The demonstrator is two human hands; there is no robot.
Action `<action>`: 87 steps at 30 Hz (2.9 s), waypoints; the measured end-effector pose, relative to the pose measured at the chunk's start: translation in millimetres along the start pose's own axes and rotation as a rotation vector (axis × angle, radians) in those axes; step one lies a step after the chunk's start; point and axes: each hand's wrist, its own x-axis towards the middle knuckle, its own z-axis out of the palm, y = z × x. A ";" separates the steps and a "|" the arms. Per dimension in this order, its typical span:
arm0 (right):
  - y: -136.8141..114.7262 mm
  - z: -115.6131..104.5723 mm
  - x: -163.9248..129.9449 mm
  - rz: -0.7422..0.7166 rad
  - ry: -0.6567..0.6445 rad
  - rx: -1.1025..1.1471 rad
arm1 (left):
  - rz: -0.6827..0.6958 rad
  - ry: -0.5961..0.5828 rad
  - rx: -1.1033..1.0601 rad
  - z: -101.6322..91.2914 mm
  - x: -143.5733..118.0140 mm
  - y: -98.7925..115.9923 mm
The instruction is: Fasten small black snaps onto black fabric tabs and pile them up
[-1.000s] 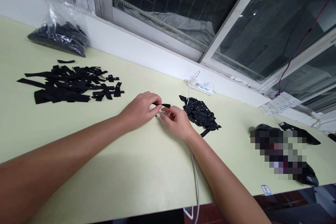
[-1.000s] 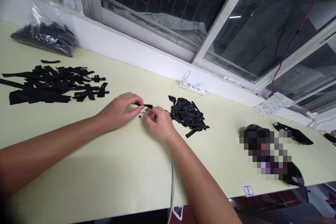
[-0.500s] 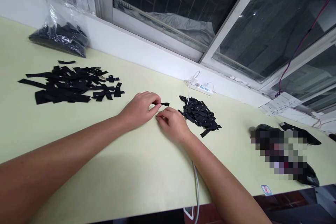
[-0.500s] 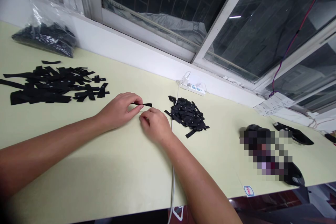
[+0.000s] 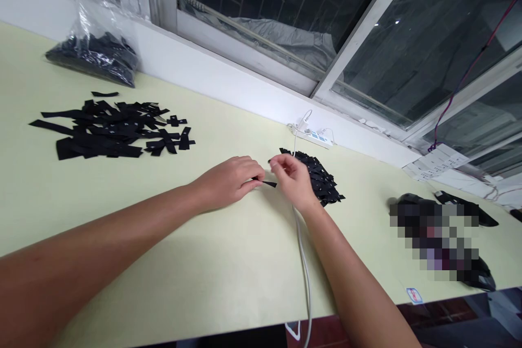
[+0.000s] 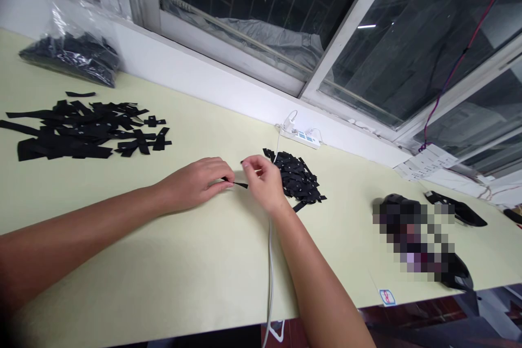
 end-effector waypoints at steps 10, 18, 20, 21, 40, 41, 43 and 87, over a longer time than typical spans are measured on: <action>-5.8 9.3 -9.1 -0.034 -0.204 -0.090 | -0.093 0.019 0.079 0.1 -1.1 -7.9; -9.1 6.7 -9.7 -0.081 -0.229 -0.138 | -0.132 0.045 0.073 1.7 -2.0 -10.8; -10.5 5.7 -10.0 -0.106 -0.241 -0.146 | -0.136 0.053 0.071 1.8 -2.3 -10.5; -11.1 5.2 -10.2 -0.118 -0.247 -0.154 | -0.141 0.059 0.068 1.9 -2.4 -10.2; -14.1 5.1 -12.4 -0.133 -0.246 -0.148 | -0.194 0.058 0.005 1.4 -3.0 -7.1; -13.4 5.4 -12.3 -0.125 -0.245 -0.141 | -0.183 0.053 0.007 1.6 -3.0 -7.3; -12.1 6.0 -11.9 -0.111 -0.246 -0.130 | -0.168 0.041 0.010 2.1 -2.8 -7.9; 17.3 -44.9 11.3 0.119 0.214 -0.444 | -0.459 0.185 -0.353 6.3 1.2 2.6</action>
